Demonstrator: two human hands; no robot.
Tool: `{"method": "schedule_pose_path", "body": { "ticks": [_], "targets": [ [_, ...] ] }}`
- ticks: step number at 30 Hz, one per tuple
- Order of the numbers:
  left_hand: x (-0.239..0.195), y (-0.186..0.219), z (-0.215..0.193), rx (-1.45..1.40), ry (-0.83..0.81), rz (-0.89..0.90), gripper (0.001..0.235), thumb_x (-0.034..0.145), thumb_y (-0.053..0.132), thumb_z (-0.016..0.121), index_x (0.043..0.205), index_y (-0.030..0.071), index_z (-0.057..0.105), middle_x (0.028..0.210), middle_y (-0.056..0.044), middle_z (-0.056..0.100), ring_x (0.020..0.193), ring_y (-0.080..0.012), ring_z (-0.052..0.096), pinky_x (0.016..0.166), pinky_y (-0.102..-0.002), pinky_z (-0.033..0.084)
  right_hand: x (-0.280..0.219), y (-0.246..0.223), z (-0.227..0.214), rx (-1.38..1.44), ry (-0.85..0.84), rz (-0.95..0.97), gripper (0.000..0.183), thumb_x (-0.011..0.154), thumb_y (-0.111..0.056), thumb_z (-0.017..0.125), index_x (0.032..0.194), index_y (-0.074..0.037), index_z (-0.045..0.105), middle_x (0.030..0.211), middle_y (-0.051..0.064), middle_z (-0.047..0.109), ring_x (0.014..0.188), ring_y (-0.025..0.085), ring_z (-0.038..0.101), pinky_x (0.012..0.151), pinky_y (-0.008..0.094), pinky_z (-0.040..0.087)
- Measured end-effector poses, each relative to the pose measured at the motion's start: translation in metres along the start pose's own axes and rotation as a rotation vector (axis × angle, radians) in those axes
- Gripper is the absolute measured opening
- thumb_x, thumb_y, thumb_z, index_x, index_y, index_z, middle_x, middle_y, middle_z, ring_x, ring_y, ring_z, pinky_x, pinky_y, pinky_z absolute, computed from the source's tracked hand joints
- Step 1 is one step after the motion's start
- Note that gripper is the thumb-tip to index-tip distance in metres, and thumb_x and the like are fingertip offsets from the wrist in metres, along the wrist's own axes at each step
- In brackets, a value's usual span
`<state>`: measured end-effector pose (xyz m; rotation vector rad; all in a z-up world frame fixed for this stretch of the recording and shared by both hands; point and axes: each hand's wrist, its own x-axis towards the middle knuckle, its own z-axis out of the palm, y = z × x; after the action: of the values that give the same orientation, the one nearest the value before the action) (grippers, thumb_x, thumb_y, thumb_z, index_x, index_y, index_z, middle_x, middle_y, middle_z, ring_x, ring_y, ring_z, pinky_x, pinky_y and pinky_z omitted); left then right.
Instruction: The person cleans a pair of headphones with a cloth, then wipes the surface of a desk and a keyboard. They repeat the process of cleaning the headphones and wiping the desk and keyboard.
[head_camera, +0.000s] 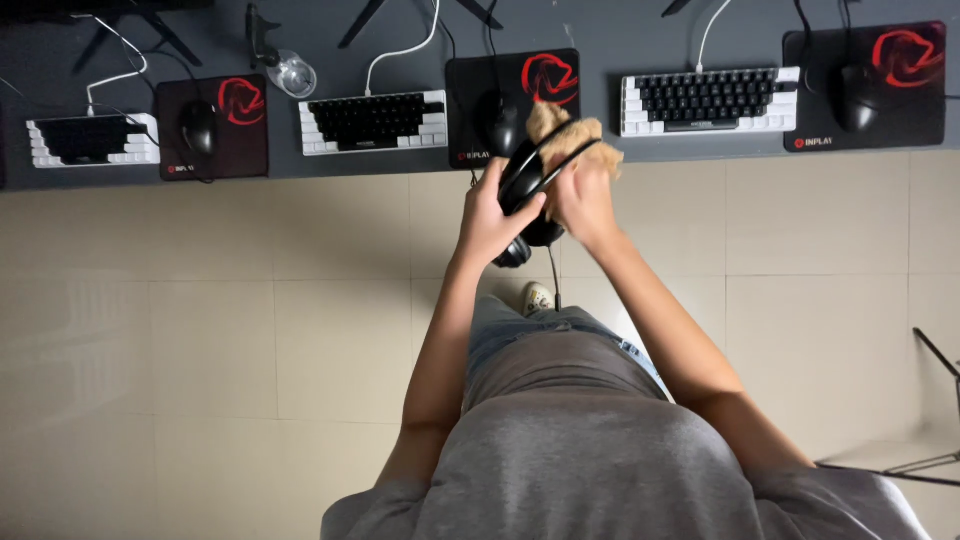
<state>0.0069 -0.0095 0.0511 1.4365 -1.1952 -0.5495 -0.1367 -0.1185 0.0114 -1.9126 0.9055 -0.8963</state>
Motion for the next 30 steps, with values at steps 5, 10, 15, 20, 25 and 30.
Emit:
{"method": "schedule_pose_path", "body": {
  "ticks": [5,10,15,20,25,30],
  "targets": [
    [0.005,0.022,-0.002,0.088,0.018,0.048,0.05,0.081,0.018,0.086,0.119,0.004,0.056,0.101,-0.013,0.071,0.094,-0.0232,0.07,0.08,-0.035,0.055,-0.016,-0.022,-0.004,-0.341,-0.061,-0.199,0.031,0.105,-0.026,0.05,0.098,-0.001,0.067,0.086,0.022,0.068,0.083,0.044,0.066,0.079,0.051,0.053],
    [-0.002,0.031,-0.003,0.028,0.028,-0.026,0.045,0.076,0.013,0.082,0.113,0.006,0.058,0.086,-0.009,0.07,0.078,-0.0166,0.071,0.074,-0.031,0.056,-0.016,0.006,-0.005,-0.158,-0.171,-0.143,0.038,0.11,-0.029,0.039,0.106,-0.002,0.066,0.096,0.022,0.069,0.095,0.046,0.066,0.089,0.049,0.052],
    [-0.001,0.031,-0.012,-0.07,0.102,0.112,0.035,0.078,0.004,0.084,0.101,0.005,0.057,0.087,-0.003,0.065,0.081,-0.0101,0.061,0.077,-0.028,0.054,0.001,0.052,0.005,0.244,-0.152,-0.008,0.041,0.111,-0.028,0.034,0.114,0.003,0.06,0.101,0.018,0.07,0.093,0.031,0.065,0.089,0.039,0.052],
    [-0.001,0.004,-0.012,-0.282,0.158,0.062,0.036,0.082,0.002,0.083,0.1,0.005,0.051,0.094,0.0,0.057,0.089,-0.0081,0.054,0.084,-0.025,0.048,0.004,0.054,0.01,0.305,-0.093,0.035,0.041,0.115,-0.03,0.041,0.119,0.004,0.064,0.106,0.016,0.07,0.096,0.023,0.062,0.089,0.039,0.05],
    [-0.008,-0.005,-0.013,-0.452,0.206,-0.018,0.034,0.088,-0.001,0.081,0.109,0.006,0.054,0.094,0.001,0.053,0.085,-0.0083,0.051,0.079,-0.025,0.046,0.004,0.044,-0.011,0.976,0.063,0.169,0.041,0.117,-0.033,0.046,0.138,0.0,0.06,0.121,0.013,0.068,0.11,0.027,0.064,0.099,0.042,0.053],
    [-0.004,-0.017,-0.035,-0.734,0.284,-0.222,0.045,0.08,-0.003,0.068,0.121,0.006,0.052,0.077,0.001,0.054,0.057,-0.0091,0.051,0.051,-0.024,0.044,-0.005,0.035,-0.05,1.399,-0.068,0.374,0.062,0.101,-0.051,0.042,0.148,-0.011,0.043,0.143,0.011,0.058,0.13,0.026,0.063,0.115,0.043,0.051]
  ]
}}
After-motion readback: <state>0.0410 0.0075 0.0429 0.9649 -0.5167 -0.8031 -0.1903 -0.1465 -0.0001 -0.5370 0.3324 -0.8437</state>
